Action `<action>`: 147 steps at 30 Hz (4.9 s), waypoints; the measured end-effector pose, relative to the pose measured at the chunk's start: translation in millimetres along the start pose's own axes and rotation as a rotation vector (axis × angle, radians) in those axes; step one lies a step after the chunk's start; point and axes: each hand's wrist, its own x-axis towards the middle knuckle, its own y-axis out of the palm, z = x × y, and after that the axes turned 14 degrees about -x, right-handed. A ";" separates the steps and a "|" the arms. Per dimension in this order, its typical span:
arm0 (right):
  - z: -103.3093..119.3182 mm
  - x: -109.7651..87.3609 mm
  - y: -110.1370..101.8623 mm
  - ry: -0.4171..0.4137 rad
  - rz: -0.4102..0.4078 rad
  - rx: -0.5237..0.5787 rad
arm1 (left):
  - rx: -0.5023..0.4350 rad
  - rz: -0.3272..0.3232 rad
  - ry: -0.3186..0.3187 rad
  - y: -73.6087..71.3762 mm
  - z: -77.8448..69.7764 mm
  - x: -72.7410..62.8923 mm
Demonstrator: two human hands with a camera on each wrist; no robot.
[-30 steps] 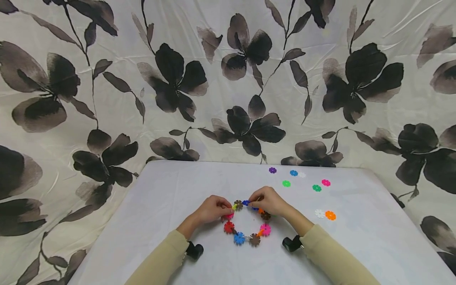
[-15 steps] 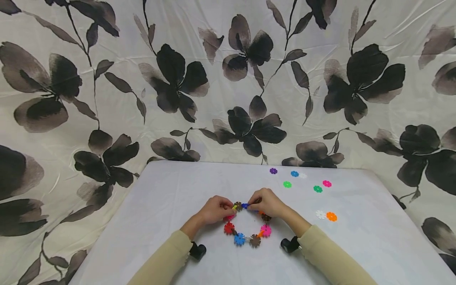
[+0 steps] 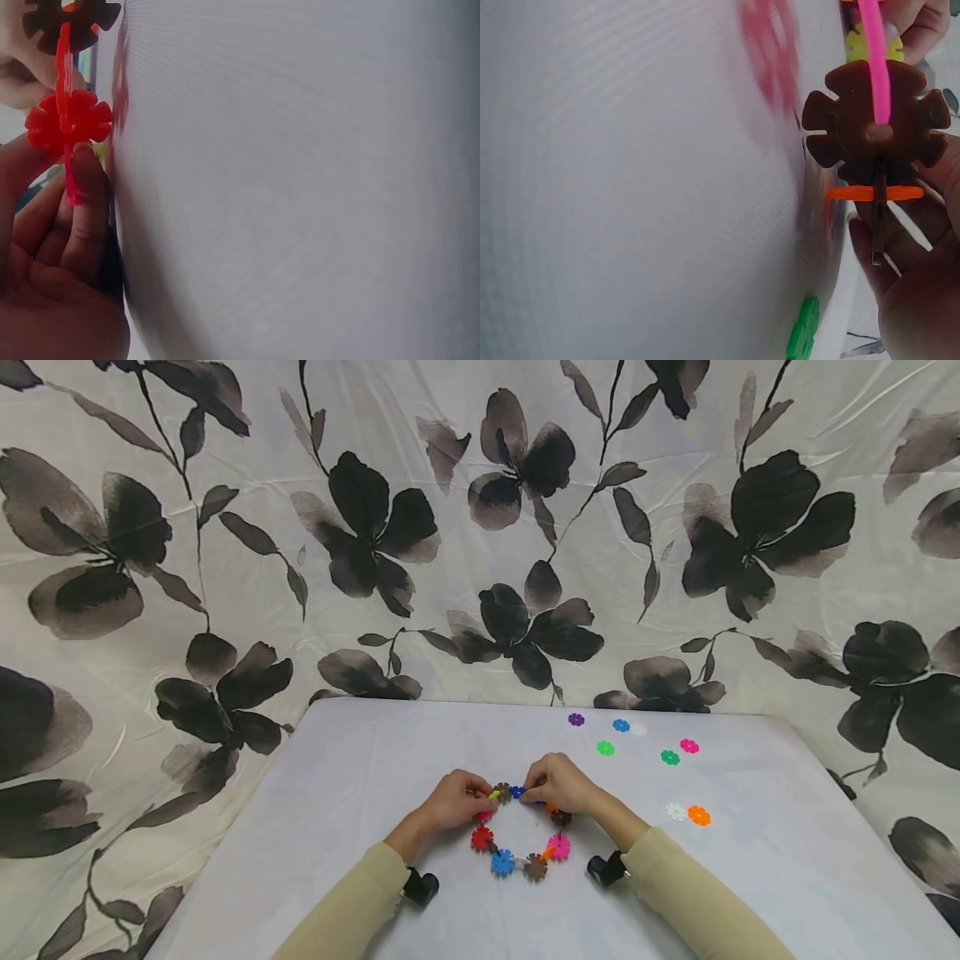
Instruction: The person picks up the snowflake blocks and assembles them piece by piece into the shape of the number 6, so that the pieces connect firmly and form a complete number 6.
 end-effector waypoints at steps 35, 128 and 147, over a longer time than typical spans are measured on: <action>-7.5 -0.1 4.8 -0.044 -0.020 0.118 | -0.053 0.013 -0.003 2.0 -2.0 0.6; 3.2 -30.3 -3.3 0.201 -0.035 -0.020 | 0.060 -0.084 -0.009 17.0 -5.3 -1.0; 3.5 -31.2 0.2 0.145 -0.039 0.008 | 0.045 -0.060 0.010 17.5 -7.9 -2.2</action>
